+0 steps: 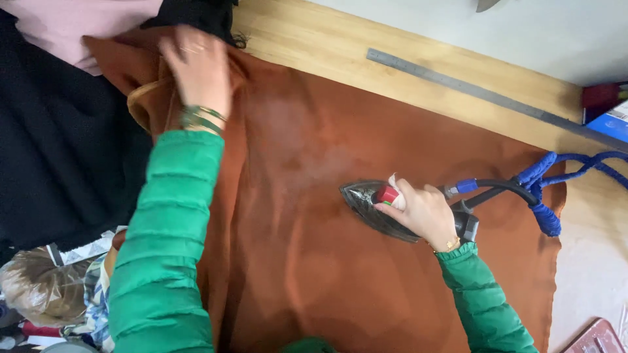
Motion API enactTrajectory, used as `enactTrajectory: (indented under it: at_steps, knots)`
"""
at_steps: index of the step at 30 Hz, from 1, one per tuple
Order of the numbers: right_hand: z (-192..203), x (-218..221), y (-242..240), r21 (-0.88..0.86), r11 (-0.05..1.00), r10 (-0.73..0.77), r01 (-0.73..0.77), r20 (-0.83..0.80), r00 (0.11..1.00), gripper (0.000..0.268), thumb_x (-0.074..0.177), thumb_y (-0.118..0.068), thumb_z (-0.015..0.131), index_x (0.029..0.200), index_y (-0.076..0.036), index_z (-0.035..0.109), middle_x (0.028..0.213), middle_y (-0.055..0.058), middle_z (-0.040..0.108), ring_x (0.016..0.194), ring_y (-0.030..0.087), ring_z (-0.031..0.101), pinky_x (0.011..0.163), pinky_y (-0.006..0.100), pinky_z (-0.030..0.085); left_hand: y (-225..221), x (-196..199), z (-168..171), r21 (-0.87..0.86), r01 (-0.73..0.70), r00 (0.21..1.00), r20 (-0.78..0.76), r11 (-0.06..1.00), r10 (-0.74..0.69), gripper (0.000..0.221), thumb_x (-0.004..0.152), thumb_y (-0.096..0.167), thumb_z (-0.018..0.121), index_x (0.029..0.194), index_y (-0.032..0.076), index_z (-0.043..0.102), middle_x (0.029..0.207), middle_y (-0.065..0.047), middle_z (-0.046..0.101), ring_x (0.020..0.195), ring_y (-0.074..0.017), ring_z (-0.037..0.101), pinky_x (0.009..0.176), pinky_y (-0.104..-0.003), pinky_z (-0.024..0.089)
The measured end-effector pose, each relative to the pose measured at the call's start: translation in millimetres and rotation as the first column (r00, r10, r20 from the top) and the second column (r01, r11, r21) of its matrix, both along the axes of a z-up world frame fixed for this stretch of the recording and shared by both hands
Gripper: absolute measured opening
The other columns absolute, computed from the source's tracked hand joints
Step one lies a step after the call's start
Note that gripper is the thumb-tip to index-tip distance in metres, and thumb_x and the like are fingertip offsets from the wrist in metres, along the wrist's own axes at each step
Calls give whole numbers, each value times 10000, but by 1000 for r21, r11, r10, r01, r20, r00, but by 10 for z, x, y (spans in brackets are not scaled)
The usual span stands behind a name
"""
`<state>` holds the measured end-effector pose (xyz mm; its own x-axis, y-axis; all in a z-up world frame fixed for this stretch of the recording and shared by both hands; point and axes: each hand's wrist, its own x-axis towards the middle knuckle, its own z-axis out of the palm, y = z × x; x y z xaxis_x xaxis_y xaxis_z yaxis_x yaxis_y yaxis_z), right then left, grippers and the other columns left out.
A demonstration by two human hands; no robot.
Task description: Ironing a large piece of brown fabric on a wooden work table using a steam iron.
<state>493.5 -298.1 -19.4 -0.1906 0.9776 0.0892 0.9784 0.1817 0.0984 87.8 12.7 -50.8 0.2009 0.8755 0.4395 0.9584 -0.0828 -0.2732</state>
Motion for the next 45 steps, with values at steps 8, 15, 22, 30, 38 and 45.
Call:
enactTrajectory:
  at_steps: [8, 15, 22, 30, 38, 45]
  knots:
    - [180, -87, 32, -97, 995, -40, 36, -38, 998, 632, 814, -782, 656, 1085, -212, 624, 702, 87, 750, 712, 288, 755, 744, 363, 584, -1581, 857, -865, -556, 505, 853, 436, 660, -286, 673, 1029, 540, 496, 1625, 279, 325, 1739, -14, 198, 1589, -333, 139, 1216, -720, 105]
    - [183, -204, 146, -64, 997, -35, 32, -41, 999, 658, 799, -801, 648, 1085, -208, 635, 663, 85, 734, 703, 297, 748, 731, 376, 579, -1373, 282, -1710, -60, 483, 665, 674, 873, -322, 854, 927, 497, 743, 1615, 152, 372, 1703, -181, 176, 1548, -447, 187, 1289, -509, 267]
    - [196, -386, 361, -100, 994, -33, 33, 0, 999, 666, 842, -796, 603, 1146, -204, 622, 692, 110, 745, 731, 308, 766, 742, 397, 588, -2341, 643, -959, -124, 517, 716, 604, 847, -349, 845, 860, 488, 747, 1530, 54, 468, 1632, -224, 346, 1504, -482, 274, 1239, -674, 186]
    - [308, -755, 857, -191, 982, -7, -2, -49, 999, 755, 863, -829, 542, 1181, -146, 601, 761, 196, 755, 792, 390, 772, 777, 470, 583, -3893, 664, -971, -413, 457, 868, 401, 788, -294, 900, 865, 738, 515, 1621, 339, 235, 1740, 33, 126, 1581, -261, 112, 1190, -733, 92]
    - [147, -1071, 1462, -157, 988, -32, 3, -181, 983, 582, 948, -718, 572, 1154, -176, 617, 817, 140, 735, 757, 477, 702, 619, 564, 519, -4015, 272, -801, -450, 124, 928, 369, 884, 57, 802, 930, 706, 520, 1600, 294, 359, 1700, -92, 266, 1546, -345, 303, 750, -409, 600]
    - [113, -1276, 2075, -151, 988, -6, -21, -178, 984, 646, 984, -750, 484, 1166, -149, 636, 848, 175, 746, 801, 468, 706, 646, 571, 513, -3855, 460, -866, -346, 107, 947, 322, 932, 11, 844, 922, 706, 547, 1595, 223, 387, 1682, -132, 305, 1542, -343, 304, 888, -498, 524]
